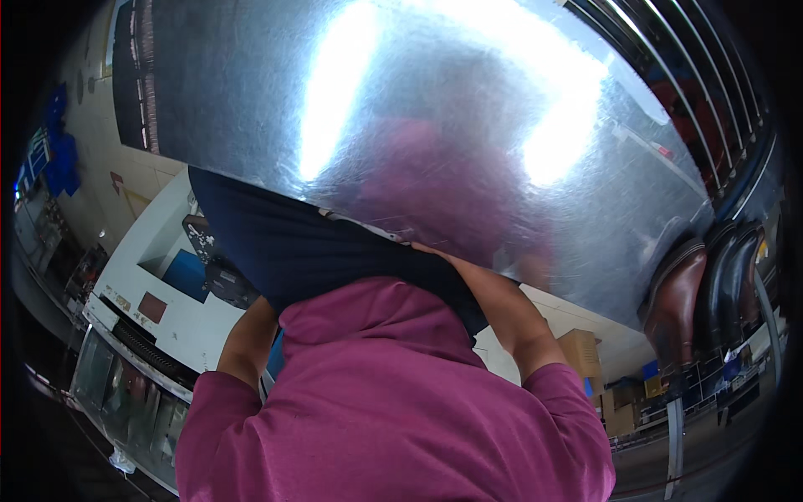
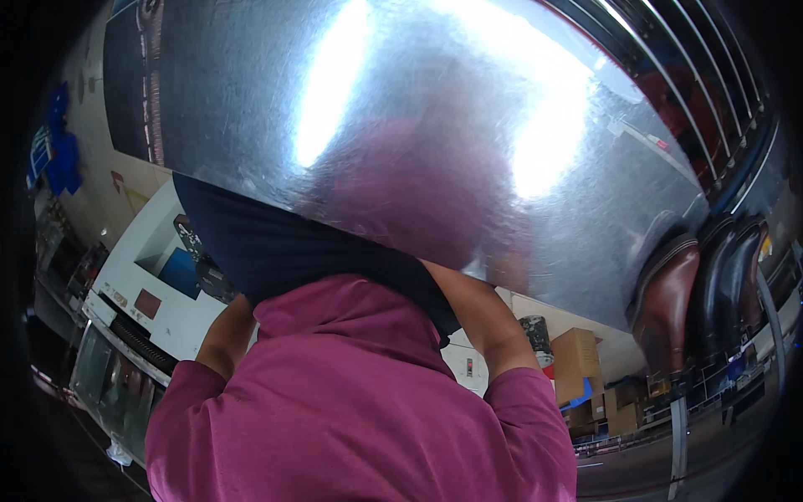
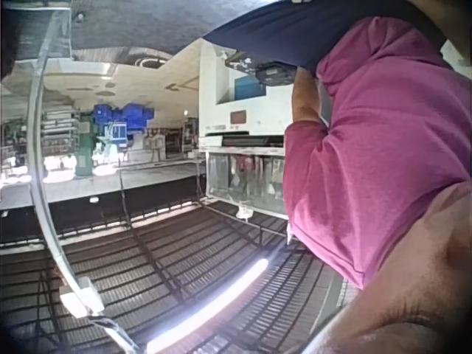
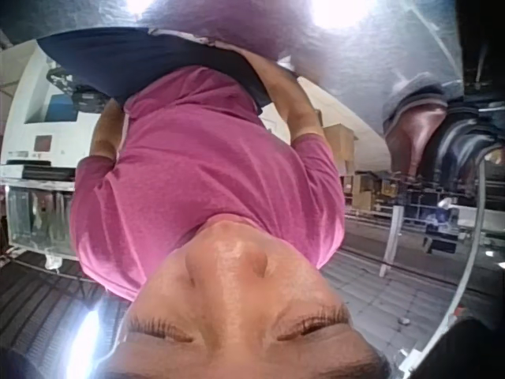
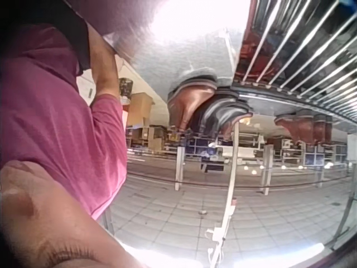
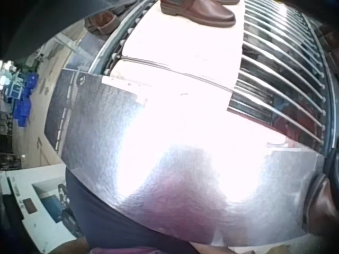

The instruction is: Cleaning and polishing leather boots using a handheld brush on a factory production line.

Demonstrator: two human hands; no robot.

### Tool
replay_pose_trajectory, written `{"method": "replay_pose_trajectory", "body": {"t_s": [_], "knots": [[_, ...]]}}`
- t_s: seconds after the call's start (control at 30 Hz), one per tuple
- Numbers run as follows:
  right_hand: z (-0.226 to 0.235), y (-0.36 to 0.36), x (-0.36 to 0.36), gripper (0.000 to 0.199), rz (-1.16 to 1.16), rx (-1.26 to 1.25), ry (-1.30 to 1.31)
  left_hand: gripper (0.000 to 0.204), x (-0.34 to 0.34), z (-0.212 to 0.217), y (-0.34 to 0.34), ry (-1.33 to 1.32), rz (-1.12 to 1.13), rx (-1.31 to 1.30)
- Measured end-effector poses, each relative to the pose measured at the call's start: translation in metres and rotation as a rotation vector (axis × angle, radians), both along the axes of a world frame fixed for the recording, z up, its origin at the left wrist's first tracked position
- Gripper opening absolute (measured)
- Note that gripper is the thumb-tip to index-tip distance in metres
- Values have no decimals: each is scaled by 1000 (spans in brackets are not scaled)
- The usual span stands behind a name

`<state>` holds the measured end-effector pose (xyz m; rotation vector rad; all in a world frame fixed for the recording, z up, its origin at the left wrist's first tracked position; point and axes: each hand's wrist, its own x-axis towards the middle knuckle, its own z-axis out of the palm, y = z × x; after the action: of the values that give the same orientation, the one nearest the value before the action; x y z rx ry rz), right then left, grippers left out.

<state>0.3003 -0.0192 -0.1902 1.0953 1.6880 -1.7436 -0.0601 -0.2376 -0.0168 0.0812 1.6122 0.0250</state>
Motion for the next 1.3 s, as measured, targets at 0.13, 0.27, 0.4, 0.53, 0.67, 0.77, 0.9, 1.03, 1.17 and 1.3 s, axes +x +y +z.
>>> {"method": "replay_pose_trajectory", "body": {"t_s": [0.13,0.27,0.4,0.53,0.67,0.77,0.9,1.03,1.17,1.3], "knots": [[-29,-10,0,45,-35,36,88,25,15,3,3,118,-5,11],[17,35,-39,41,65,-45,72,30,-19,-4,-14,-18,16,-83],[30,37,-43,38,212,121,60,30,-75,58,34,241,47,298],[48,28,-36,39,138,400,42,34,-173,11,-14,986,-149,616],[115,36,-32,36,-34,601,1,66,-265,-71,-108,1239,-111,234],[160,28,-28,26,-241,570,223,97,-308,-108,-176,1190,188,248],[188,21,-9,15,-534,490,260,116,-298,-148,-139,1144,104,176],[214,27,-26,13,-518,599,269,112,-304,-137,-126,1191,-6,192],[224,36,-36,15,-400,664,296,107,-322,-121,-120,1150,-78,252],[227,46,-50,19,-367,720,298,105,-336,-115,-98,1024,-151,297]]}}
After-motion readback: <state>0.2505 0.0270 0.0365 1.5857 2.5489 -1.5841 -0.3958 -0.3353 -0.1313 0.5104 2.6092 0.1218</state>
